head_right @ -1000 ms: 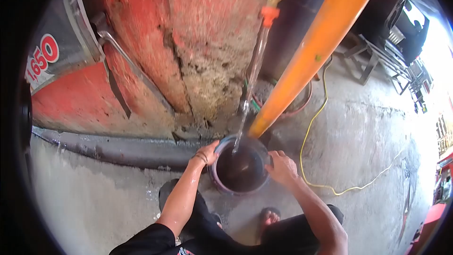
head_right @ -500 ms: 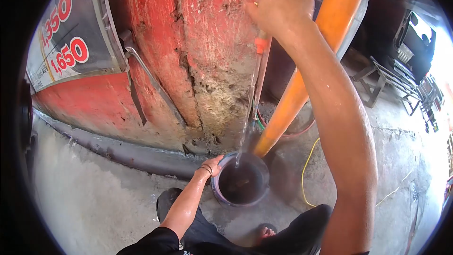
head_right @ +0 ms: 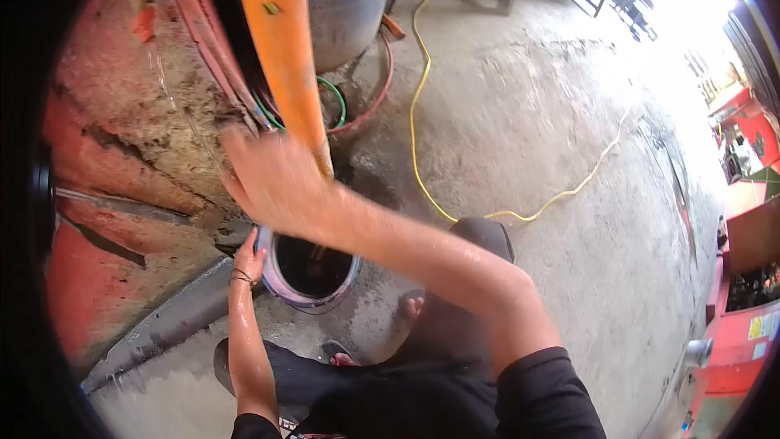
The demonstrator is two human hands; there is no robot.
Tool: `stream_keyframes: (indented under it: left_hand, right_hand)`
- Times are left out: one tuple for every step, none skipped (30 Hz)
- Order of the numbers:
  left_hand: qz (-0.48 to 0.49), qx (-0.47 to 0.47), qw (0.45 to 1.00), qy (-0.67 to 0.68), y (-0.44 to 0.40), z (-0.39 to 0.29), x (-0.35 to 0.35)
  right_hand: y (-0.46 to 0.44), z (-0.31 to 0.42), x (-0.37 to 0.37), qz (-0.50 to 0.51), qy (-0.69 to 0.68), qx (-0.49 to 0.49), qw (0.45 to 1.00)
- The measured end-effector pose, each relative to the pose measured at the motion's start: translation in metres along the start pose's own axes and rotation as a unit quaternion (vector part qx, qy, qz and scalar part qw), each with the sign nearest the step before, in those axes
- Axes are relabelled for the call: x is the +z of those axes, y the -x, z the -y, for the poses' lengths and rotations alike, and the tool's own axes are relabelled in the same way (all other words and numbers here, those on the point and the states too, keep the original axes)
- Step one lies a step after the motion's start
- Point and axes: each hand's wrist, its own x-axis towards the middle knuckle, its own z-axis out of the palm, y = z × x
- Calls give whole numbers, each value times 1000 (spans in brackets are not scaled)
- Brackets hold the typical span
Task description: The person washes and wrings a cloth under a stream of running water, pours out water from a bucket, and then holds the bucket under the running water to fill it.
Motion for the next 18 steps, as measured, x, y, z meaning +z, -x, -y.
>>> stream_keyframes:
  left_hand:
    - [11, -31, 999, -10, 3, -17, -10]
    - [12, 2, 1000, -19, 1, -8, -9]
    - [-32, 64, 997, 16, 3, 3, 0]
    - [-2, 3, 1000, 5, 9, -18, -10]
    - [-12, -5, 1000, 8, 13, -31, -13]
    - [-43, 29, 999, -2, 14, -21, -6]
    - [-35, 15, 999, -15, 17, -23, -8]
    - [-59, 21, 998, -8, 23, -34, -10]
    - [-50, 4, 999, -3, 23, -33, -10]
    - [-69, 30, 997, 6, 24, -31, -6]
    - [-65, 26, 998, 4, 27, -42, -12]
    - [-32, -42, 999, -4, 30, -53, -19]
    - [0, -107, 994, -9, 31, -66, -29]
    - [10, -122, 992, -16, 35, -57, -29]
    - [20, -134, 991, -22, 41, -43, -26]
    - [31, -146, 988, -26, 43, -36, -23]
    - [91, -196, 976, 16, 42, -48, -33]
    - [148, -246, 956, 55, 44, -58, -46]
  right_hand:
    - [44, -13, 24, 125, 0, 12, 992]
    - [87, -27, 55, 268, 3, 45, 962]
    - [127, -28, 76, 352, 13, 28, 936]
    - [162, -30, 85, 404, 10, 8, 915]
    - [192, -30, 92, 455, 5, -21, 890]
    - [215, -23, 100, 481, 63, -48, 873]
    - [230, -18, 110, 501, 126, -72, 853]
    - [236, -14, 117, 499, 119, -61, 856]
    - [238, -9, 120, 497, 118, -48, 858]
    - [238, -8, 119, 493, 121, -30, 861]
    - [245, -12, 121, 487, 112, -43, 865]
    - [249, -19, 124, 479, 103, -53, 870]
    - [247, -22, 124, 470, 98, -60, 875]
    - [246, -25, 123, 452, 91, -69, 884]
    - [244, -28, 124, 453, 89, -72, 884]
    - [240, -30, 123, 454, 88, -73, 884]
    - [233, -31, 123, 458, 84, -76, 882]
    - [228, -31, 124, 472, 97, -69, 874]
